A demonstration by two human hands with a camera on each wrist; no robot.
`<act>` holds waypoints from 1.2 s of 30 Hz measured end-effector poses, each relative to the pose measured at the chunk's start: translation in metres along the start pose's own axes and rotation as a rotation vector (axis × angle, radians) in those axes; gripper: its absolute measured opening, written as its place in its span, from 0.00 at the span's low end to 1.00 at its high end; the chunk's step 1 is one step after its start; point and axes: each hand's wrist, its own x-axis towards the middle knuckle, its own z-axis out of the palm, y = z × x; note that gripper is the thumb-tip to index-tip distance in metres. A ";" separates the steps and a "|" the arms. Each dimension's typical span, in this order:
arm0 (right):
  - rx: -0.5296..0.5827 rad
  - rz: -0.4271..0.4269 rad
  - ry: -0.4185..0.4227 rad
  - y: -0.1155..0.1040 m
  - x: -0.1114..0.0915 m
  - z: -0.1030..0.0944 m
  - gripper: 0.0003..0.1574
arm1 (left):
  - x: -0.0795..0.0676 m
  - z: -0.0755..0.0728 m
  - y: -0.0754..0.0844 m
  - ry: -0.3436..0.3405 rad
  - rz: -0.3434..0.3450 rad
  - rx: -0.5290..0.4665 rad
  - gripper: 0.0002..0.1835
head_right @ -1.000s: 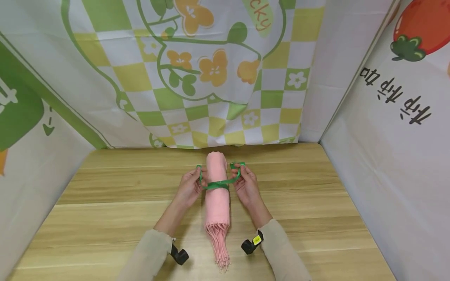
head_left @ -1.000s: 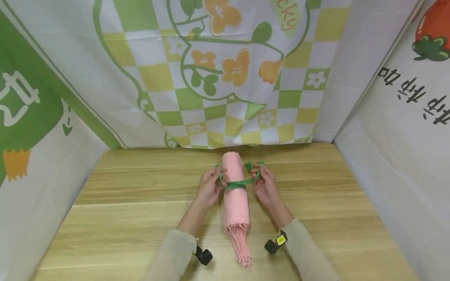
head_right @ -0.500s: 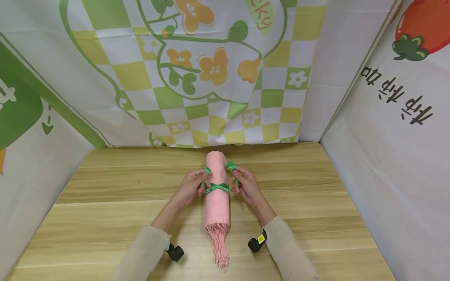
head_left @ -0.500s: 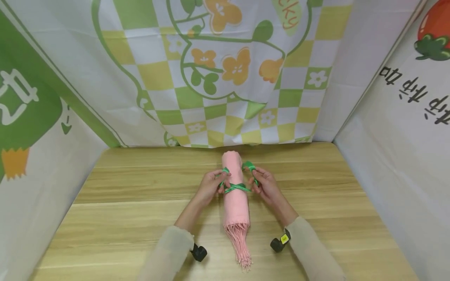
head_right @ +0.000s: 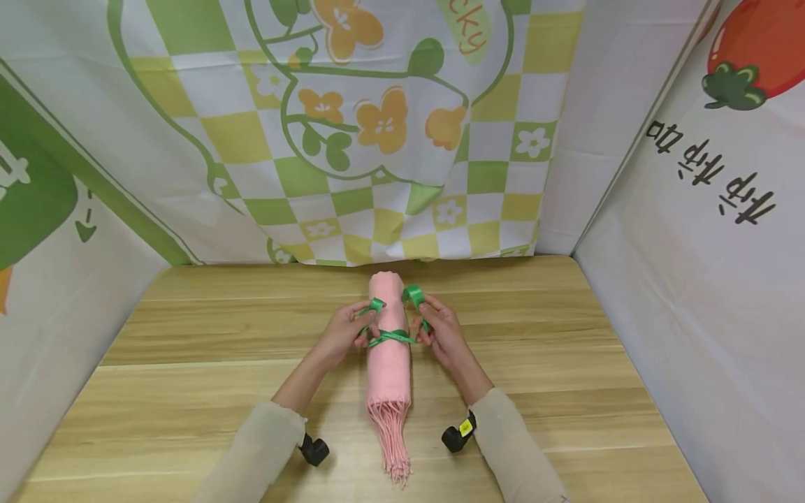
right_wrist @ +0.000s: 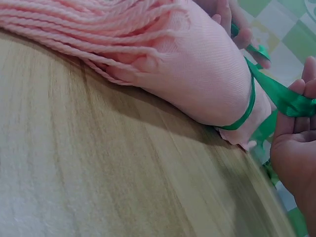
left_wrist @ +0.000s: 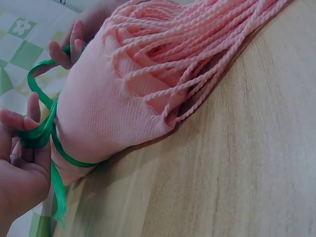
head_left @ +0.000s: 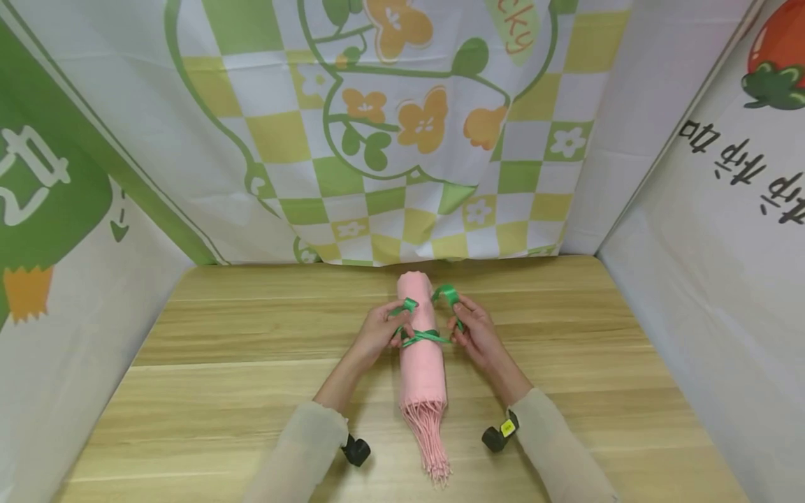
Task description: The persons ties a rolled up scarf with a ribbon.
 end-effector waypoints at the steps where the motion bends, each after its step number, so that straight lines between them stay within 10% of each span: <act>1: -0.009 -0.006 -0.009 0.000 0.000 0.001 0.16 | 0.000 0.000 0.001 -0.001 0.003 0.016 0.20; 19: -0.319 -0.028 -0.295 -0.002 0.014 0.027 0.28 | 0.003 0.005 0.005 -0.153 0.125 0.191 0.17; 36: -0.494 0.021 -0.112 0.003 0.008 0.026 0.32 | 0.003 0.007 0.002 -0.176 0.130 0.064 0.18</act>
